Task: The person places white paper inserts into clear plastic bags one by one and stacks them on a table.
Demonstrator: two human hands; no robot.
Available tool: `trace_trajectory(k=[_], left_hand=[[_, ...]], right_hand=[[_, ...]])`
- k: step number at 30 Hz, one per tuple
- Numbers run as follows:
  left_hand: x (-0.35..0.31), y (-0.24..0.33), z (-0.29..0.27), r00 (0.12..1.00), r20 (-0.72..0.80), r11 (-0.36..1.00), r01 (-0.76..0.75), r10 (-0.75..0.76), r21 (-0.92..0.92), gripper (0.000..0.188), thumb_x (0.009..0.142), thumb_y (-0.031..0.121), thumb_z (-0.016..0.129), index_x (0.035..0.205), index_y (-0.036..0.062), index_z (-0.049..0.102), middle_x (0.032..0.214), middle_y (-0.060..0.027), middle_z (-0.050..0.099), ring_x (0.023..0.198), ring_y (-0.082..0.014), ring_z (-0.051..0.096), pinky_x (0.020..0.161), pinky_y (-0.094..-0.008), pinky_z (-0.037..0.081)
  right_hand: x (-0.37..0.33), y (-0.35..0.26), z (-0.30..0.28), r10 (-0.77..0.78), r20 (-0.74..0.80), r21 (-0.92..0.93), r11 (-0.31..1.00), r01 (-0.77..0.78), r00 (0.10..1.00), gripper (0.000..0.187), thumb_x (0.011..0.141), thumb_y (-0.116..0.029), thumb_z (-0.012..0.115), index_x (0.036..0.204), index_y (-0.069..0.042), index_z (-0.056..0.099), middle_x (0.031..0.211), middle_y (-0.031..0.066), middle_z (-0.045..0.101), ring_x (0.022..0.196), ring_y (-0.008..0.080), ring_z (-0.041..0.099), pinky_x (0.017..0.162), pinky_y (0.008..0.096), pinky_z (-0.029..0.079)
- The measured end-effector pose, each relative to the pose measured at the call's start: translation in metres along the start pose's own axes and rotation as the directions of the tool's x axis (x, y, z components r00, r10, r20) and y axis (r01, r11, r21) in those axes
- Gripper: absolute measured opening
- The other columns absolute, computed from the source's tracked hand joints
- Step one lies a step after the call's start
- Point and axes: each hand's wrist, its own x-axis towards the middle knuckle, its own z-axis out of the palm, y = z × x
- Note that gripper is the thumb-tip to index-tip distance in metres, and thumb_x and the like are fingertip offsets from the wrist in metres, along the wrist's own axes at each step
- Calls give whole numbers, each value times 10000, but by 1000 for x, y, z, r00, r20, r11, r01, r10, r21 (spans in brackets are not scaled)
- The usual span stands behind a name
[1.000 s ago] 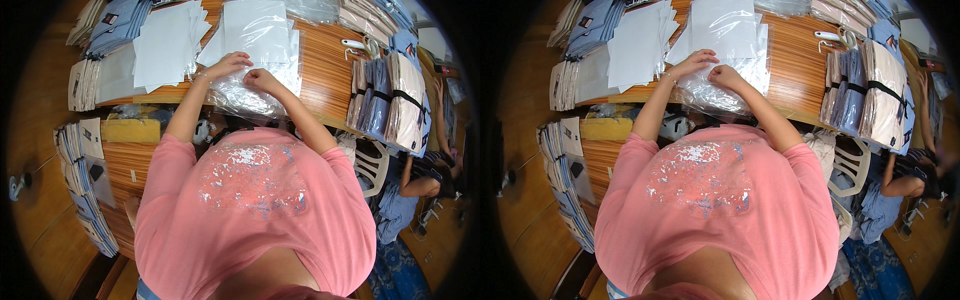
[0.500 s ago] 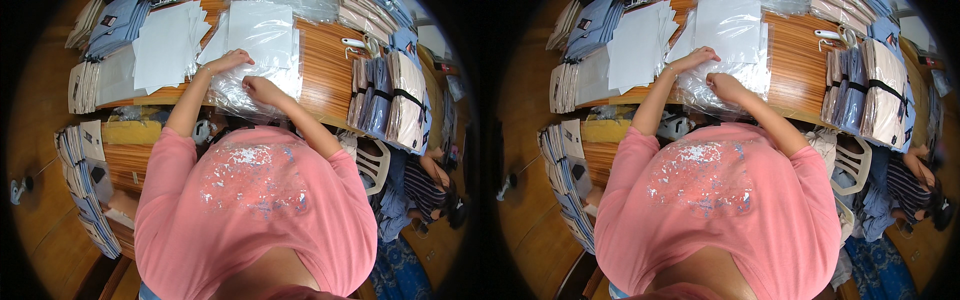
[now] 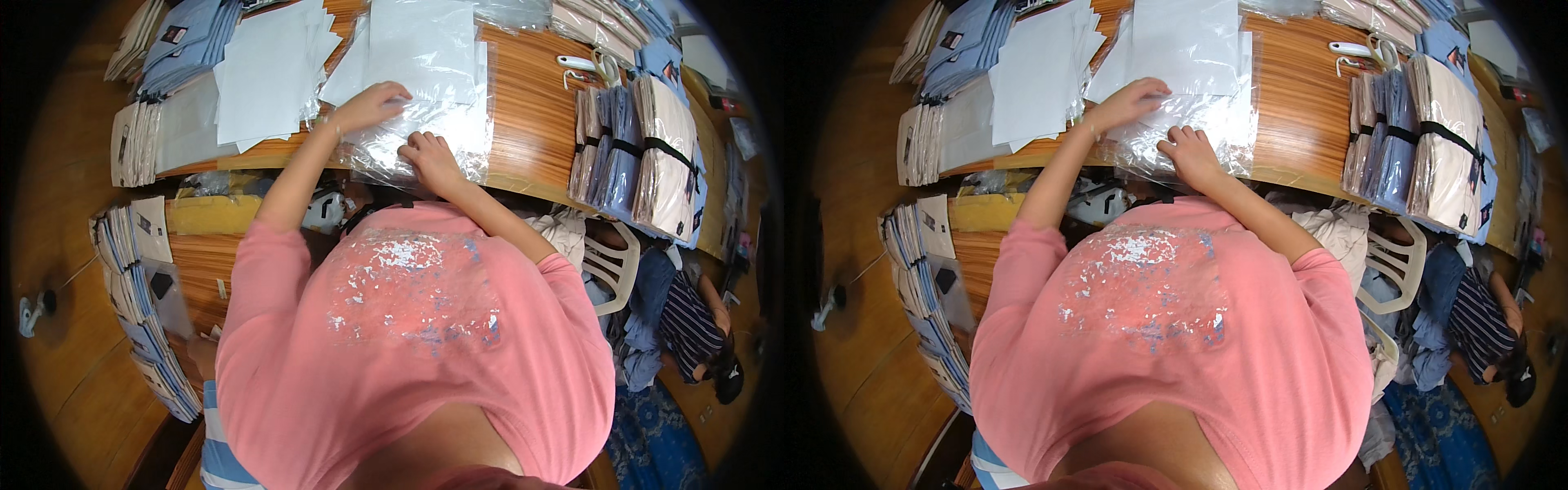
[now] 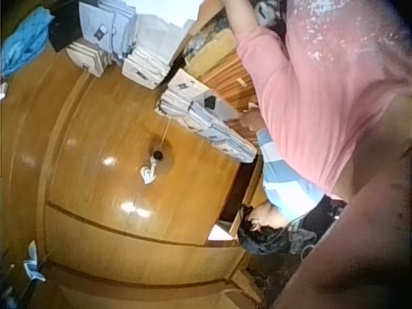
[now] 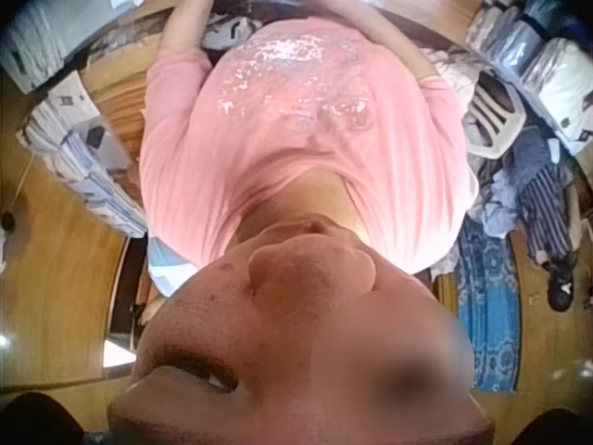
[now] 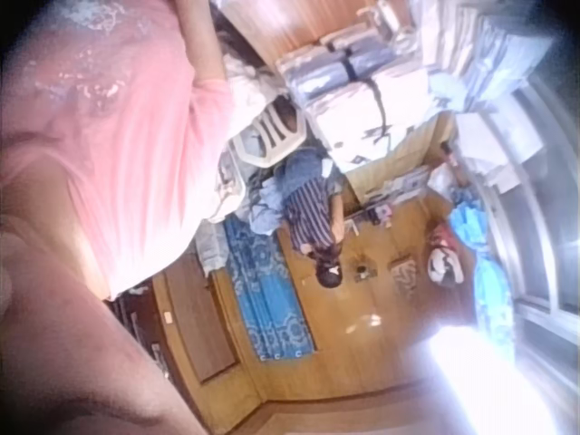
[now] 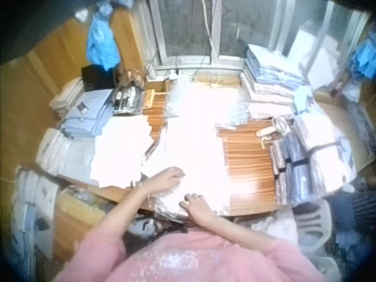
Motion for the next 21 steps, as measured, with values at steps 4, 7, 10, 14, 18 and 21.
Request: trace_trajectory(k=[4, 7, 10, 14, 18, 21], left_hand=[[-38, 45, 23, 970, 166, 956, 211, -179, -205, 206, 863, 92, 528, 1042, 31, 610, 1085, -130, 607, 1052, -303, 539, 920, -369, 420], [-51, 34, 34, 996, 83, 998, 48, -45, -32, 212, 884, 138, 554, 1049, 13, 596, 1152, -129, 573, 1127, -276, 509, 950, -362, 411], [-63, 42, 39, 998, 57, 995, -43, 38, 91, 236, 831, 188, 642, 986, 11, 624, 1135, -118, 570, 1107, -291, 506, 964, -363, 400], [-69, 44, 47, 999, 14, 938, -54, 52, 344, 226, 751, 167, 687, 930, 36, 641, 1080, -94, 578, 1052, -287, 520, 895, -375, 432], [-69, 44, 65, 999, -40, 909, 43, -29, 415, 172, 752, 153, 677, 882, 52, 626, 995, -86, 582, 970, -279, 541, 830, -374, 446], [-73, 49, 68, 994, -108, 930, 41, -1, 366, 142, 772, 139, 659, 869, 45, 614, 951, -95, 585, 934, -279, 555, 824, -379, 451]], right_hand=[[-2, 3, 3, 31, -26, 97, 995, -28, 999, 233, 775, -48, 570, 998, -95, 617, 934, 68, 565, 928, 247, 531, 791, 379, 401], [-4, 7, 9, 22, -37, 152, 988, -16, 999, 184, 782, -59, 582, 957, -76, 636, 898, 77, 583, 890, 268, 543, 769, 393, 419], [-6, 12, 9, 11, -15, 262, 965, -7, 1000, 184, 778, -77, 601, 958, -68, 641, 887, 80, 593, 868, 286, 551, 754, 400, 434], [11, 21, -10, 16, 33, 234, 972, -23, 999, 203, 782, -117, 626, 981, -81, 646, 949, 83, 606, 931, 287, 556, 782, 402, 440], [52, 40, -19, -49, -167, -99, 995, 32, 985, 259, 801, -173, 644, 1053, -118, 631, 1210, 85, 541, 1166, 252, 487, 912, 446, 402], [60, 53, -14, 23, 29, -124, 992, -19, 999, 290, 799, -189, 648, 1081, -130, 623, 1226, 82, 530, 1160, 251, 493, 927, 467, 400]])
